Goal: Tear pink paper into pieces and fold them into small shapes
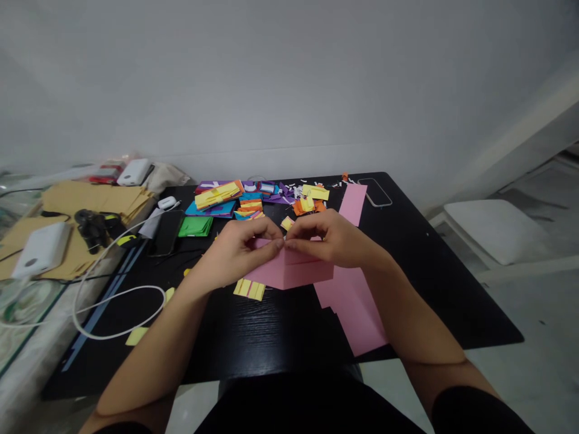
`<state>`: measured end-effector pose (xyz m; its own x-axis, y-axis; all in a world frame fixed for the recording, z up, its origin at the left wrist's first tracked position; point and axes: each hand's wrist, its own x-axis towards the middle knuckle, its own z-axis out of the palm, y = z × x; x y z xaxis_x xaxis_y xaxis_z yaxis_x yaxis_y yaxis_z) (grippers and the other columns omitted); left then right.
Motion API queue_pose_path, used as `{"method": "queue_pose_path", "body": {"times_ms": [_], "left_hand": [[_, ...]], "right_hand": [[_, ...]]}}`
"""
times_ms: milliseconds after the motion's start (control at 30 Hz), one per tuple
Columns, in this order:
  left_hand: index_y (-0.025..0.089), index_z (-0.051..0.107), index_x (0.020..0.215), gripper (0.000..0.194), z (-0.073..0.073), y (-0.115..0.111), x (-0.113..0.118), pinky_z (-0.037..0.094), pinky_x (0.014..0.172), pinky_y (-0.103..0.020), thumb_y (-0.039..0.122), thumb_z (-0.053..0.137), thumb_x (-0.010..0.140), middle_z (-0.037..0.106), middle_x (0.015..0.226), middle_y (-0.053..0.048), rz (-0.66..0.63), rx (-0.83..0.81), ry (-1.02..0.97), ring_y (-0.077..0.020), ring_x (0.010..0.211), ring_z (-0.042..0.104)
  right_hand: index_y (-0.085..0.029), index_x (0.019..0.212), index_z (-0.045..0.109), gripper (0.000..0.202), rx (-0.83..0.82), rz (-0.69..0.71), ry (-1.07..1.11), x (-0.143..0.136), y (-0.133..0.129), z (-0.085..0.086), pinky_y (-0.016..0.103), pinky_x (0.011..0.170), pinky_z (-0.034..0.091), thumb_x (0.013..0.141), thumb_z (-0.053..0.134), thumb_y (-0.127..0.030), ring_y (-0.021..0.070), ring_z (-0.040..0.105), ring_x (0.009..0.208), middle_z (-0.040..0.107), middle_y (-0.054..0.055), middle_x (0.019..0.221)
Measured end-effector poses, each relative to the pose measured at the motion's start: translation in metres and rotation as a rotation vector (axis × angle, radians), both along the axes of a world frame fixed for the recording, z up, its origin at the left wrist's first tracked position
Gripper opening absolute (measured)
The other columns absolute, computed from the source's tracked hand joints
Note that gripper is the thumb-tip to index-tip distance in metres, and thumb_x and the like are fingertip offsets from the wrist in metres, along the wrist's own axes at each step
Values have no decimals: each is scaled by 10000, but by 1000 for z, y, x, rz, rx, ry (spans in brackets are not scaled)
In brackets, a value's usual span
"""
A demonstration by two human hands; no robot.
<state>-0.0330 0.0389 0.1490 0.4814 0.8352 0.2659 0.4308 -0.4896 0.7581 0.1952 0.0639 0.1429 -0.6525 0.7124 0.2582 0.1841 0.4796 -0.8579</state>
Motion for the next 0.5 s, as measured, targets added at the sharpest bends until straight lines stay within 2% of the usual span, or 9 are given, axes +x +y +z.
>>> {"method": "queue_pose_path", "body": {"times_ms": [167,500], "left_hand": [[177,687,839,144,-4,0,2,431,654,-268,250,619,943,682,801,-14,14,-3,-58,-129,732,575],[174,702,884,165,0,-3,1,449,664,-262,279,613,976,704,857,-25,54,-38,-56,-140,760,603]], "right_hand": [[-145,858,749,146,-41,-28,55,-2,-1,0,235,606,426,923,713,-271,102,556,668,686,-5,737],[-148,899,790,181,-130,-48,73,3,2,0,251,674,499,890,777,-328,137,662,755,770,27,822]]}}
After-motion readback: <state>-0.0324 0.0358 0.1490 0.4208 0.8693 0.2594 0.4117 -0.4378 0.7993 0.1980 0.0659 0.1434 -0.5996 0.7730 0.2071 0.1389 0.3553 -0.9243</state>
